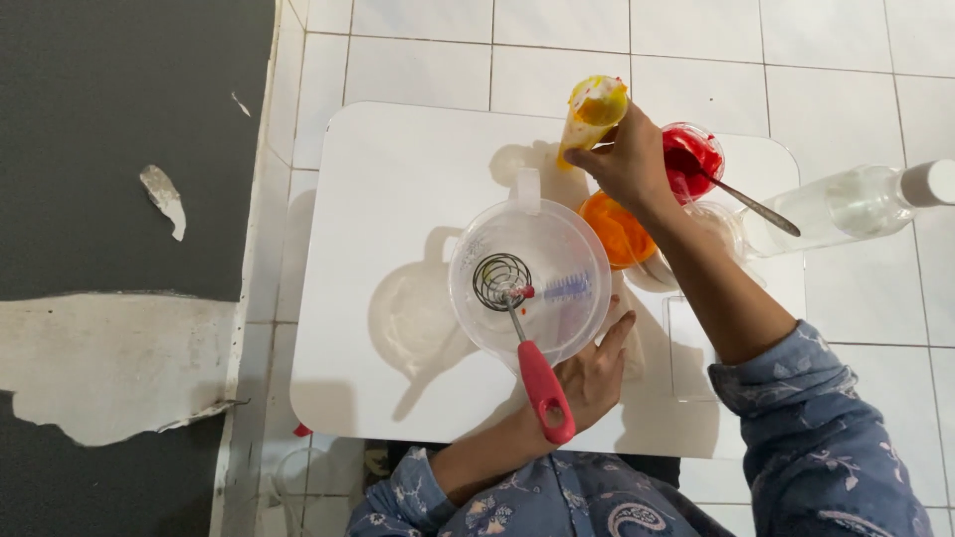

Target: Measuring and mixing various powders and liquids using a digital scale, spoons, and a whisk to prepare a solution.

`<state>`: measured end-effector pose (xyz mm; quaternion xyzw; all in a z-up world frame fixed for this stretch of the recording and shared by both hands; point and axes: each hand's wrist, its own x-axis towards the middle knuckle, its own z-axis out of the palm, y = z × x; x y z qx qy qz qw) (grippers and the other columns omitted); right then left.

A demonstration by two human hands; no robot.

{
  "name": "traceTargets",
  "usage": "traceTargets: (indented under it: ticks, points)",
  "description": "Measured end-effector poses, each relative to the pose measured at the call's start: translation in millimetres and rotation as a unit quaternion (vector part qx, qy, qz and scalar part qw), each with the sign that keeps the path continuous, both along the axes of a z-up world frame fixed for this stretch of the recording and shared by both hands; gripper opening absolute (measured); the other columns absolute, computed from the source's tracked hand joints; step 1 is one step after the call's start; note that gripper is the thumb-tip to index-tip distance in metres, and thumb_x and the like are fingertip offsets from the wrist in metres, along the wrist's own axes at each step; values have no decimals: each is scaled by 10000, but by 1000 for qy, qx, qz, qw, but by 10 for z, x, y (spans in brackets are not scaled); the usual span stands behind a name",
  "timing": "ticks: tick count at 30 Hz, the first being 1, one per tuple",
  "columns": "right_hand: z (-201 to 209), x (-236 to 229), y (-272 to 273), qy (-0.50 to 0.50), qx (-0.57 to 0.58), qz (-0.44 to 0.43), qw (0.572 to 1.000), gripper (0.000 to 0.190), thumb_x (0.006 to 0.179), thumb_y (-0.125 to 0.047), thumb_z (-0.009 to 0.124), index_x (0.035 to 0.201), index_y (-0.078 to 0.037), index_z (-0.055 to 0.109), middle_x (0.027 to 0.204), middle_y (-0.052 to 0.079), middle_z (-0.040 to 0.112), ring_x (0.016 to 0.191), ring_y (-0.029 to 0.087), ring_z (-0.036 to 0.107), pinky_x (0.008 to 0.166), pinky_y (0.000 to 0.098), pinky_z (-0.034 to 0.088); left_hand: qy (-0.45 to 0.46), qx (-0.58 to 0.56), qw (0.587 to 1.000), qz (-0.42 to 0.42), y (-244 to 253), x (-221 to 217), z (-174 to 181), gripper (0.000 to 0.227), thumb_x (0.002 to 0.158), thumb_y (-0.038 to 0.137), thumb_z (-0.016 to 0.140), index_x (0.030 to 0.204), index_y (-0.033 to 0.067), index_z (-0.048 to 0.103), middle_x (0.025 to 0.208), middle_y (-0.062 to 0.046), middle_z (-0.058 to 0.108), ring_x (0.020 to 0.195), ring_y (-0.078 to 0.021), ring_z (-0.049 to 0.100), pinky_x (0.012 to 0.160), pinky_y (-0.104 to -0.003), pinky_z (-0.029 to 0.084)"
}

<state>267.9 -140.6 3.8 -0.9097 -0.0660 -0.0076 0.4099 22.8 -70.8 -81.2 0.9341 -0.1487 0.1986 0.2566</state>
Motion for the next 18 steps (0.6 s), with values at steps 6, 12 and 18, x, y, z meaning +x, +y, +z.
traceTargets:
  ticks: [6,12,18]
  points:
    - [75,-72,-13,7,14,11,1000,674,773,-87,906,1237,-61,418,1257,182,663,1004,291,759,683,314,643,-24,37,998,47,-87,-22,-156,495,919,281,758,1406,283,669,1518,-104,576,1301,-375,611,1059,-536,497]
    - [83,-221,-60,-23,47,27,998,964,807,-31,886,1502,-22,218,1474,291,503,1247,397,645,947,430,618,-38,60,994,86,-114,-27,-136,402,894,320,809,1288,373,746,1469,-21,627,1274,-282,633,1028,-469,499]
    - [522,-942,-132,-75,63,52,994,890,941,-79,767,1580,-33,149,1534,351,436,1450,449,459,1159,472,464,122,-24,988,-97,134,50,211,530,821,19,567,1329,116,680,1482,-152,570,1389,-392,489,1099,-624,355]
